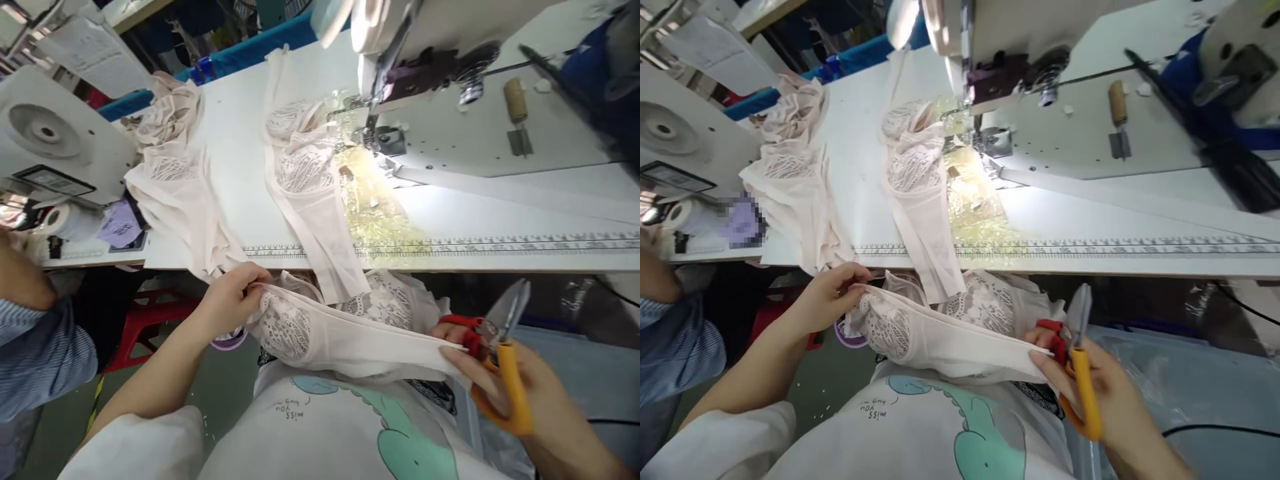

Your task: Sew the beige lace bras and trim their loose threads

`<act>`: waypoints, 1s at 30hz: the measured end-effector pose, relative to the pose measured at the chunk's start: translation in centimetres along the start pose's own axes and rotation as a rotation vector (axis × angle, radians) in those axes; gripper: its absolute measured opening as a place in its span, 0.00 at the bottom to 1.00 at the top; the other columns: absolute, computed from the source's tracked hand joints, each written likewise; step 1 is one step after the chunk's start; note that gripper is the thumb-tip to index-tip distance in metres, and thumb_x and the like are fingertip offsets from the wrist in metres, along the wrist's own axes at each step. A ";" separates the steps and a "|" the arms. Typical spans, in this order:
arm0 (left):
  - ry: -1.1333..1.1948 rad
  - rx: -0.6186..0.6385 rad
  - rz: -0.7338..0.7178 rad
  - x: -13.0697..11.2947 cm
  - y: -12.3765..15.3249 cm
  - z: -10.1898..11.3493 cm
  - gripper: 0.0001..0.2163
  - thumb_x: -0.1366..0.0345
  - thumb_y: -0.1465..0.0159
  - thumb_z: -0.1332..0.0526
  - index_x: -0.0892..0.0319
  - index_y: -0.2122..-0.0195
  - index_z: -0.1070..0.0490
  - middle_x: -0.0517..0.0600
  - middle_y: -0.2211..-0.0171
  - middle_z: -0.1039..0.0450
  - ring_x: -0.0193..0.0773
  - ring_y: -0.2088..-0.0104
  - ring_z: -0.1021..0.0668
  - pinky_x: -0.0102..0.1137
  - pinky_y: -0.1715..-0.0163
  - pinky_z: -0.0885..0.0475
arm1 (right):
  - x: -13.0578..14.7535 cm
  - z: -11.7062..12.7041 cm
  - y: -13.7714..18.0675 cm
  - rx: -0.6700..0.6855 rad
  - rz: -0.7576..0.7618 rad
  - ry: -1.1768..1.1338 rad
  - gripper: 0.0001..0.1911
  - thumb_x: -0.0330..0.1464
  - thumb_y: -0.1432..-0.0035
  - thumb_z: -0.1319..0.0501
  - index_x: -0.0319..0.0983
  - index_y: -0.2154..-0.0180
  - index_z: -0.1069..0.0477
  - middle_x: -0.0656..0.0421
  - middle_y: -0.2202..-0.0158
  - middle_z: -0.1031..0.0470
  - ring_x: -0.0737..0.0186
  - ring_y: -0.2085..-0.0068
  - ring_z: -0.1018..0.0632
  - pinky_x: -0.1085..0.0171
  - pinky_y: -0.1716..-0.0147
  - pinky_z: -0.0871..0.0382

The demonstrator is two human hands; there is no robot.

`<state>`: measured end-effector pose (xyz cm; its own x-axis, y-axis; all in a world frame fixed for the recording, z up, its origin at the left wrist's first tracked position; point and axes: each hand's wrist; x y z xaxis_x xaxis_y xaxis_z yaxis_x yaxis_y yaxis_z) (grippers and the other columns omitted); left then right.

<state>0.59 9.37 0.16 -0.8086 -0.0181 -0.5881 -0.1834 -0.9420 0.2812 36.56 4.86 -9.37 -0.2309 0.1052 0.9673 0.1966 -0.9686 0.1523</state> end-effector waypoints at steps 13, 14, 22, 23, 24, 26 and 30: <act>-0.549 0.109 -0.704 -5.3 -1.7 -3.1 0.12 0.64 0.36 0.46 0.65 0.56 0.31 0.56 0.62 0.26 0.46 0.57 0.27 0.39 0.57 0.29 | 1.1 0.3 -0.9 -0.009 -0.127 -0.144 0.08 0.37 0.47 0.38 0.42 0.74 0.34 0.59 0.70 0.30 0.60 0.65 0.27 0.65 0.66 0.29; -0.538 0.154 -0.671 -4.9 -1.9 -3.7 0.13 0.62 0.36 0.45 0.65 0.56 0.31 0.56 0.62 0.26 0.47 0.57 0.26 0.40 0.58 0.29 | 1.1 0.4 -0.7 -0.003 -0.136 -0.157 0.08 0.37 0.46 0.38 0.42 0.74 0.34 0.58 0.69 0.30 0.60 0.65 0.27 0.65 0.66 0.30; -0.281 0.141 -0.699 -2.9 -0.5 -5.2 0.06 0.69 0.37 0.44 0.61 0.61 0.29 0.53 0.68 0.26 0.39 0.68 0.26 0.34 0.67 0.31 | 0.3 0.5 -0.4 0.057 -0.203 -0.314 0.09 0.36 0.45 0.39 0.40 0.72 0.36 0.56 0.65 0.29 0.59 0.64 0.27 0.64 0.68 0.33; -0.220 0.157 -0.676 -2.9 -0.4 -5.1 0.07 0.70 0.37 0.44 0.61 0.60 0.29 0.53 0.67 0.26 0.39 0.68 0.26 0.34 0.68 0.31 | 0.3 0.4 -0.5 0.069 -0.191 -0.326 0.09 0.36 0.45 0.39 0.40 0.72 0.36 0.56 0.66 0.30 0.59 0.65 0.28 0.63 0.68 0.33; -0.140 0.197 -0.637 -2.8 -0.5 -4.9 0.07 0.70 0.37 0.44 0.60 0.60 0.28 0.54 0.66 0.26 0.39 0.67 0.26 0.33 0.68 0.31 | 0.4 0.4 -0.7 0.083 -0.173 -0.330 0.09 0.36 0.44 0.40 0.40 0.71 0.36 0.56 0.66 0.30 0.59 0.65 0.28 0.63 0.68 0.34; 0.056 0.347 -0.493 -2.6 -1.1 -4.4 0.07 0.69 0.36 0.45 0.60 0.62 0.27 0.53 0.67 0.26 0.37 0.67 0.26 0.30 0.68 0.31 | 0.9 0.4 -1.1 0.124 -0.144 -0.302 0.09 0.37 0.45 0.40 0.40 0.70 0.37 0.56 0.67 0.31 0.60 0.67 0.29 0.62 0.68 0.34; 0.333 0.649 -0.098 -2.6 -3.1 -3.5 0.10 0.64 0.37 0.44 0.61 0.70 0.27 0.51 0.72 0.29 0.34 0.73 0.27 0.26 0.75 0.32 | 2.5 0.2 -1.8 0.144 -0.165 -0.197 0.09 0.38 0.46 0.40 0.40 0.70 0.36 0.60 0.71 0.34 0.65 0.72 0.33 0.65 0.72 0.36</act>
<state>5.19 11.13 -1.82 -0.5783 -0.1422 -0.8034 -0.6235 -0.5581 0.5476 35.78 6.90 -7.20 -0.0844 0.3145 0.9455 0.3083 -0.8941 0.3249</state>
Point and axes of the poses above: each hand's wrist, its own y-axis away from the middle knuckle, its own z-axis out of the back of the hand, x = y × z
